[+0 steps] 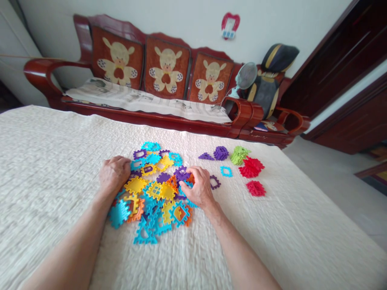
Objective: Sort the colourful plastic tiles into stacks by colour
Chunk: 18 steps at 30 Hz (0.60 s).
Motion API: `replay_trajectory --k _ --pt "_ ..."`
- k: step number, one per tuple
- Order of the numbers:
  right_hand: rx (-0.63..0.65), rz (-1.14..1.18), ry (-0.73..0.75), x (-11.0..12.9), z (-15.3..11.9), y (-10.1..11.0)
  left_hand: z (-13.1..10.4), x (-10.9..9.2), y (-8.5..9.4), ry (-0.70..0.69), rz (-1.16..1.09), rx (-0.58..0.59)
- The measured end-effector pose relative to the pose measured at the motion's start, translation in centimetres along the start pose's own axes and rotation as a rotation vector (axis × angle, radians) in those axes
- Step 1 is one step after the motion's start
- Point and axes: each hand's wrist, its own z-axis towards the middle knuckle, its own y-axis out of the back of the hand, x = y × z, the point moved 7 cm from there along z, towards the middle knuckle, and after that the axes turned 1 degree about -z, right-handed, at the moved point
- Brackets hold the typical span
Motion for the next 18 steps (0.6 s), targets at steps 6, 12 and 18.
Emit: replay_trajectory --k 6,12,18 --pt "-0.08 -0.02 -0.034 -1.1 0.0 0.9 0.0 0.3 -0.3 0.0 0.019 0.015" --pt "-0.309 -0.102 -0.19 -7.4 2.3 5.1 0.1 0.6 -0.7 -0.031 0.029 0.0" --pt "-0.328 -0.267 -0.418 -13.7 6.5 8.6 0.3 0.8 -1.0 -0.08 0.04 -0.03"
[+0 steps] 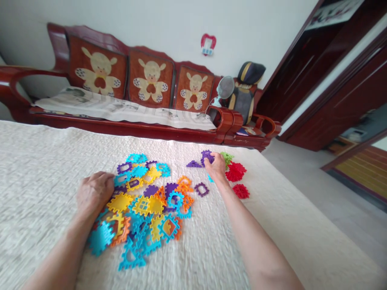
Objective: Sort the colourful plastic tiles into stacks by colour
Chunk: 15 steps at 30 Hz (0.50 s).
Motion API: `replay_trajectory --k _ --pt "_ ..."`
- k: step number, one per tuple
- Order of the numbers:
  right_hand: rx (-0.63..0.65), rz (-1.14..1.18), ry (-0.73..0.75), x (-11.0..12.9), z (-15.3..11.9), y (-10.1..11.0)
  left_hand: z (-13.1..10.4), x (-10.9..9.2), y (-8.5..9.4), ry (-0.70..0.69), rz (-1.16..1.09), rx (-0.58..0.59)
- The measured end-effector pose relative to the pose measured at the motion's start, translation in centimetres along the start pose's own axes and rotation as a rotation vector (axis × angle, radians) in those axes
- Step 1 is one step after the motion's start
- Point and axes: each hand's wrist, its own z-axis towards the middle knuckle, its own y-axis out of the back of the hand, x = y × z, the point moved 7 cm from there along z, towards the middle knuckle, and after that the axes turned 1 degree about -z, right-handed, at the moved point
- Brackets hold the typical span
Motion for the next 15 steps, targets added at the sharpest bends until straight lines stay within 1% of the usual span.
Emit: replay_trajectory --k 2,4,10,15 --pt "0.02 -0.048 -0.029 -0.6 1.0 -0.3 0.0 0.1 -0.1 -0.004 -0.002 -0.007" --pt "0.039 -0.083 -0.055 -1.1 1.5 -0.7 0.0 0.2 -0.2 -0.007 -0.002 -0.01" --pt "0.05 -0.087 -0.072 -2.4 1.5 -1.8 -0.1 0.2 -0.3 -0.019 -0.013 -0.018" --pt "0.028 -0.037 -0.096 -3.3 1.3 -2.5 -0.1 0.4 -0.4 0.008 -0.028 0.01"
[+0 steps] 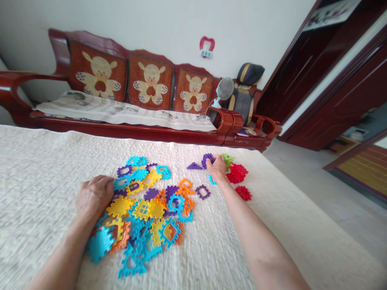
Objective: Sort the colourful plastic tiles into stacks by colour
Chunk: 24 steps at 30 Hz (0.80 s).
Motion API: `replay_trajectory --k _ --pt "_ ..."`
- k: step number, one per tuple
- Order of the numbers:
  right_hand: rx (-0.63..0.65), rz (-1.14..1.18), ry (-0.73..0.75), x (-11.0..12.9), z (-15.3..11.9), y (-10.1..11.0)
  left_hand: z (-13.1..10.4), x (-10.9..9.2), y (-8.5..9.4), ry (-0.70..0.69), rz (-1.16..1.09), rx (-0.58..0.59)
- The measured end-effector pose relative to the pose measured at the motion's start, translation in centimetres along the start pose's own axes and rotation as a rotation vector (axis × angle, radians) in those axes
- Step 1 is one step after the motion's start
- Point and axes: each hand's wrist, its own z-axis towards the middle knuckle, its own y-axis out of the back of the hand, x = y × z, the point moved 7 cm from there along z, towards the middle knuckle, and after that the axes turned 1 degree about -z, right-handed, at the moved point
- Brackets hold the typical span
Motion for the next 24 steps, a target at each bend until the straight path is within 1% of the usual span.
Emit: replay_trajectory --k 5,10,13,18,21,24 --pt "-0.011 0.032 0.002 -0.2 -0.2 -0.4 0.0 0.1 0.0 0.014 -0.012 0.004" --pt "0.048 -0.027 -0.003 0.1 -0.1 -0.7 0.0 0.1 0.0 0.001 0.009 0.011" --pt "0.063 -0.039 -0.008 0.1 0.2 -0.8 0.0 0.1 -0.1 0.003 0.008 0.015" --pt "0.043 -0.021 -0.016 -0.1 0.2 -0.6 0.0 0.1 0.0 0.012 -0.004 0.014" --pt "-0.021 0.012 0.074 0.7 -1.1 0.1 0.0 0.0 0.0 0.002 -0.004 0.007" --pt "-0.083 0.048 0.186 1.7 -4.0 1.0 0.0 -0.2 0.2 0.002 -0.003 0.003"
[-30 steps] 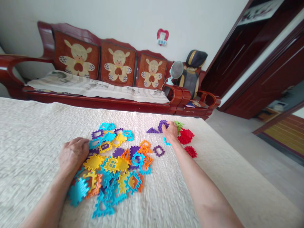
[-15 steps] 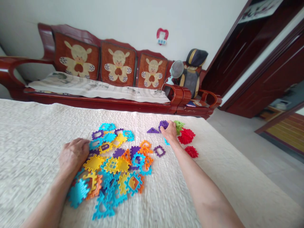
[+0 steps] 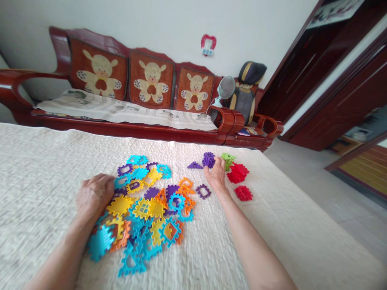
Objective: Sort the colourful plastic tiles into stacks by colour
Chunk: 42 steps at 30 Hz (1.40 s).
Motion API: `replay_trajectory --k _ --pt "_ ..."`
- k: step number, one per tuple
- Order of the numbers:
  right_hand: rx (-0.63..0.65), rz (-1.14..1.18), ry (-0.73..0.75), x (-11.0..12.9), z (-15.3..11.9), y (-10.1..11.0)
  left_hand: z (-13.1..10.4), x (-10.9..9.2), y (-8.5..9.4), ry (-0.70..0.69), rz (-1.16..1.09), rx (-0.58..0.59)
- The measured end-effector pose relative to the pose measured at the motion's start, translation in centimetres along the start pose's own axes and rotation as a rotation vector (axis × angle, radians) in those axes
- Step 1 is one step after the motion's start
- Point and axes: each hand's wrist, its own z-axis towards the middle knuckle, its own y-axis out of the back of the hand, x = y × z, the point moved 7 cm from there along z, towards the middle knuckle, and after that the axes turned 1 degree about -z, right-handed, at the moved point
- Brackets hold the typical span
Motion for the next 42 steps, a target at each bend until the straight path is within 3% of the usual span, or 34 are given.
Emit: replay_trajectory --k 3,6,13,18,22,35,42 --pt "0.003 0.047 0.056 1.3 -3.2 0.5 -0.1 -0.3 0.4 0.02 -0.005 0.005" --pt "0.09 0.128 0.073 2.6 -5.6 0.2 -0.1 -0.7 0.8 0.049 -0.02 0.013" --pt "0.421 0.332 0.19 8.2 -8.0 -1.8 -0.1 -0.9 0.9 0.061 -0.026 0.031" --pt "0.482 0.22 0.292 11.3 -9.8 -2.8 0.0 -0.9 0.9 0.065 -0.033 0.044" --pt "0.485 0.138 0.33 11.7 -10.7 -3.3 0.0 -1.0 1.1 0.073 -0.033 0.049" --pt "0.506 0.066 0.229 12.1 -9.7 -2.6 0.0 -0.7 0.8 0.079 -0.041 0.069" --pt "0.495 0.302 0.179 12.1 -8.7 -1.9 0.0 -0.8 1.0 0.052 -0.033 0.053"
